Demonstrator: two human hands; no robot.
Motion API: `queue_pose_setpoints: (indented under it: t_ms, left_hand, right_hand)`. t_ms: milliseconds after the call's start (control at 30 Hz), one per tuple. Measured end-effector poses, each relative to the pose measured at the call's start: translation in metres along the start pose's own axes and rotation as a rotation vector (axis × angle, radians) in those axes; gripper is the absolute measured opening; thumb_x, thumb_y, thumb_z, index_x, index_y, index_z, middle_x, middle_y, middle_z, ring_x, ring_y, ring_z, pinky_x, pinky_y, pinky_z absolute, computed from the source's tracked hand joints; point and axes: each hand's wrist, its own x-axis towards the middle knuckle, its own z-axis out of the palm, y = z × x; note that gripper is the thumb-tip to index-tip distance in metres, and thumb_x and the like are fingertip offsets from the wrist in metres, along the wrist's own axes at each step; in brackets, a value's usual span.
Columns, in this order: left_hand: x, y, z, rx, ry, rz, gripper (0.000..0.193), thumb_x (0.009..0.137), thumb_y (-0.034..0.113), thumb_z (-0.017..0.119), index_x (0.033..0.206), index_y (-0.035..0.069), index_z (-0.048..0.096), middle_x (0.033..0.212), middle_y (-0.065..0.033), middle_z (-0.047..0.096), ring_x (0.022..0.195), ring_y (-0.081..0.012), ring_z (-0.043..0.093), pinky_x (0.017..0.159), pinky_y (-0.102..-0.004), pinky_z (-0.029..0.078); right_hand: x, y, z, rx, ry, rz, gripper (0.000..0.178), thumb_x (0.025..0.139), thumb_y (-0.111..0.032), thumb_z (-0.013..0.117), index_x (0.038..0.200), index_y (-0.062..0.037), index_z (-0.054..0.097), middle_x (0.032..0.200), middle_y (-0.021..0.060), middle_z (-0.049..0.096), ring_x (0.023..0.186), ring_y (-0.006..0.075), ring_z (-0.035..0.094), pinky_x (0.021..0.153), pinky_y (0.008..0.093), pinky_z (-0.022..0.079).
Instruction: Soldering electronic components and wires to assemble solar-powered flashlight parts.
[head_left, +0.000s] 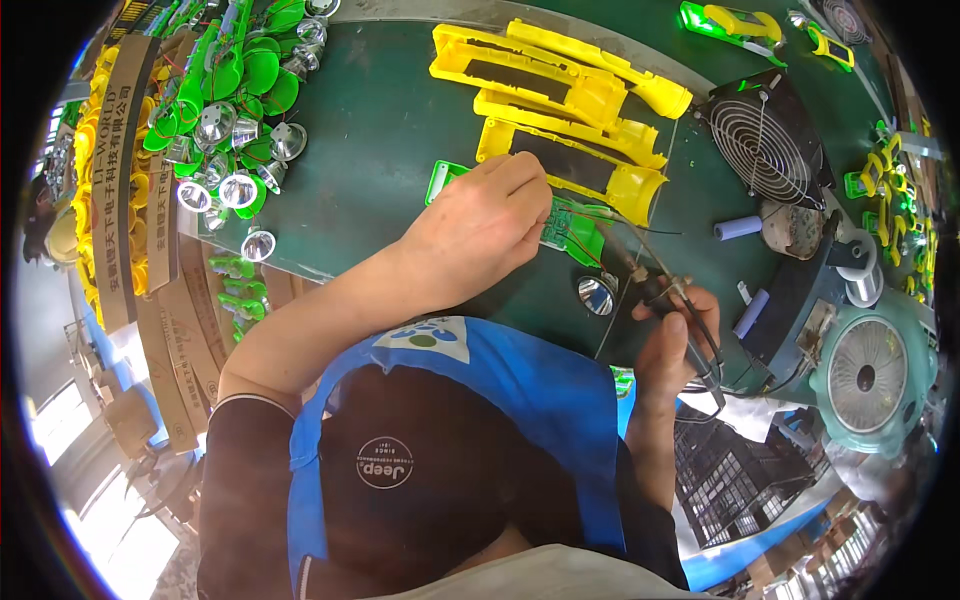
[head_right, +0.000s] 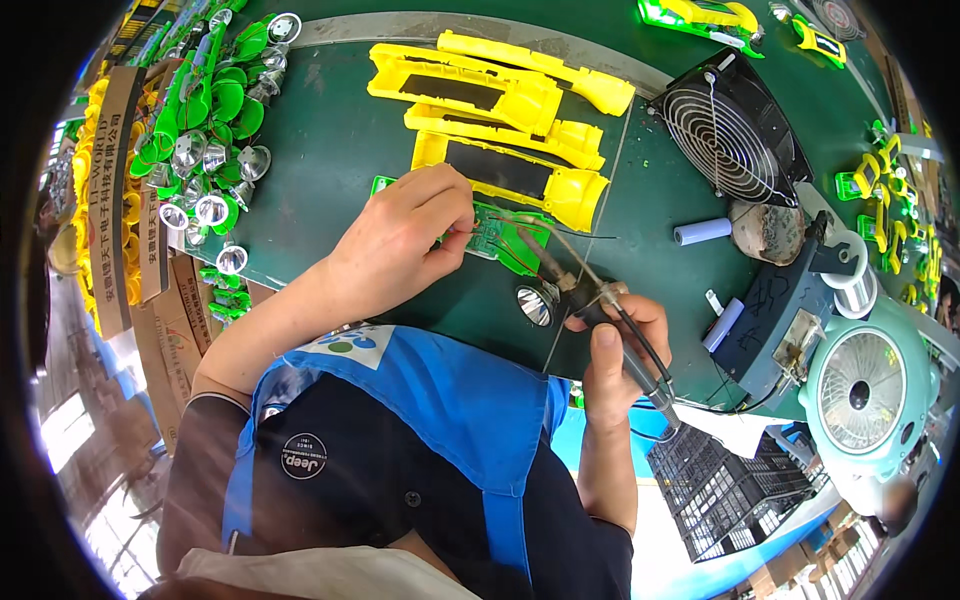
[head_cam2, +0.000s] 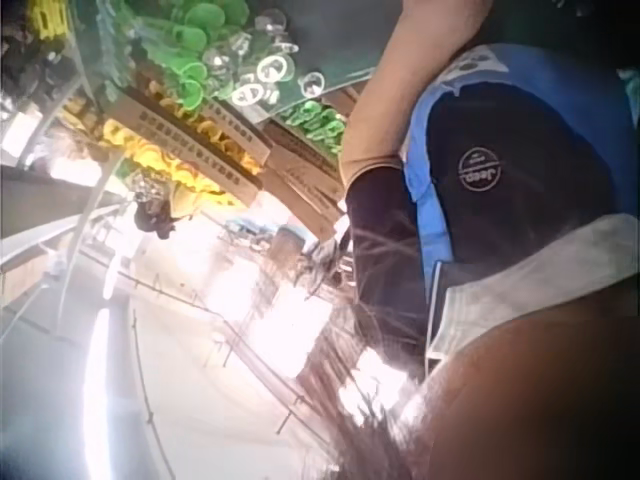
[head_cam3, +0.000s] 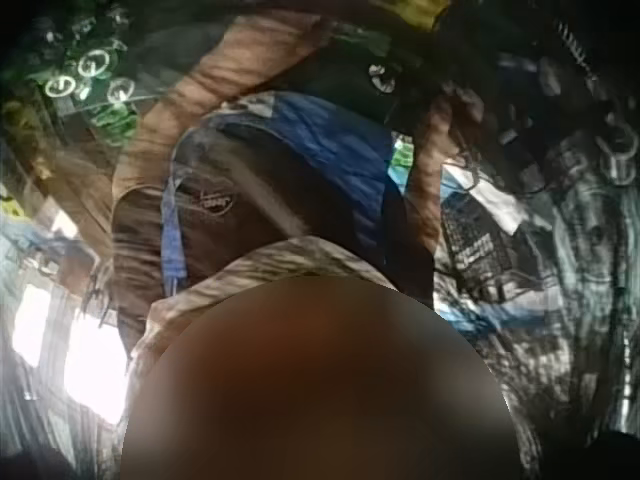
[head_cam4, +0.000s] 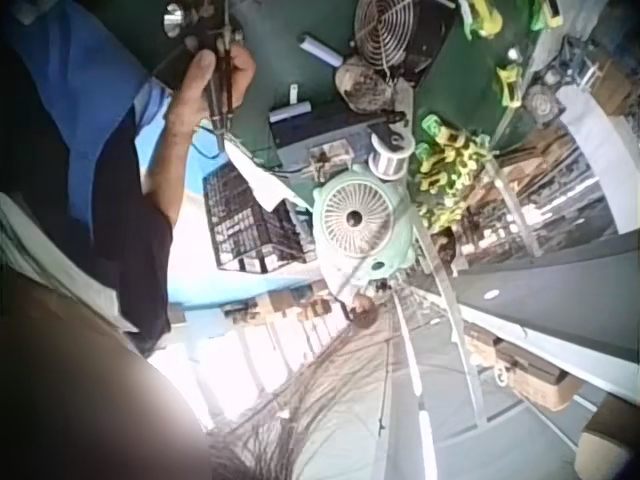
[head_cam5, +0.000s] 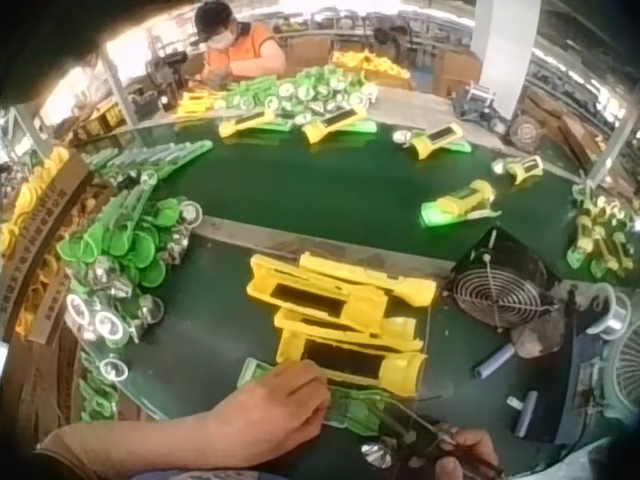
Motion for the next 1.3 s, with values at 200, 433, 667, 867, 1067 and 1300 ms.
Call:
queue_pose_setpoints:
  t_ms: [200,433,667,867,1067,1300]
  left_hand:
    - [0.002,0.002,-0.004,0.013,-0.053,-0.022,0.021,0.067,-0.006,0.064,0.078,0.003,0.049,0.087,-0.0101,0.053,0.08,-0.0297,0.056,0.067,-0.0382,0.048]
    - [0.003,0.002,-0.011,0.002,-0.078,-0.02,0.019,0.069,-0.006,0.062,0.08,0.003,0.049,0.084,-0.0107,0.051,0.077,-0.0304,0.055,0.065,-0.039,0.047]
    - [0.022,0.012,-0.018,-0.138,-0.1,0.032,0.028,0.075,0.008,0.072,0.097,0.005,0.056,0.093,-0.0082,0.06,0.081,-0.0278,0.06,0.068,-0.0376,0.049]
    - [0.026,0.008,0.005,-0.349,-0.057,-0.01,0.006,0.081,0.005,0.066,0.086,0.004,0.063,0.077,-0.0063,0.06,0.068,-0.0185,0.056,0.06,-0.0307,0.044]
    - [-0.007,-0.015,-0.041,-0.528,-0.002,-0.547,0.005,0.086,0.002,0.063,0.089,-0.002,0.064,0.076,0.003,0.058,0.062,0.0,0.044,0.053,-0.0186,0.036]
    - [0.014,-0.039,-0.038,0.047,-0.09,0.098,0.008,0.076,0.009,0.067,0.081,0.009,0.061,0.093,-0.004,0.049,0.094,-0.0262,0.049,0.083,-0.0381,0.041]
  right_hand:
    - [0.015,-0.007,-0.004,0.02,0.046,-0.228,0.043,0.084,-0.032,0.069,0.102,-0.0018,0.045,0.09,0.0156,0.057,0.064,0.0219,0.06,0.061,0.0325,0.05]
    - [0.031,-0.009,-0.004,-0.072,0.08,-0.26,0.042,0.089,-0.036,0.064,0.106,-0.0037,0.042,0.09,0.0149,0.054,0.061,0.0231,0.06,0.067,0.0339,0.045]
    - [0.043,-0.004,0.003,-0.211,-0.08,-0.385,0.038,0.092,-0.027,0.061,0.114,-0.0056,0.038,0.104,0.0173,0.056,0.087,0.0248,0.065,0.086,0.0372,0.042]
    - [0.081,0.02,0.033,-0.266,-0.213,-0.66,0.032,0.085,-0.001,0.064,0.112,-0.0036,0.047,0.098,0.0154,0.059,0.084,0.0253,0.065,0.073,0.0327,0.053]
    - [0.08,0.023,0.035,-0.618,-0.285,-0.846,0.042,0.071,0.001,0.075,0.106,-0.0054,0.054,0.093,0.0168,0.061,0.076,0.0287,0.065,0.06,0.0352,0.053]
    - [0.044,-0.011,0.018,-0.192,-0.142,-0.171,0.019,0.087,-0.009,0.064,0.099,-0.0009,0.051,0.082,0.0106,0.062,0.072,0.0138,0.06,0.07,0.027,0.05]
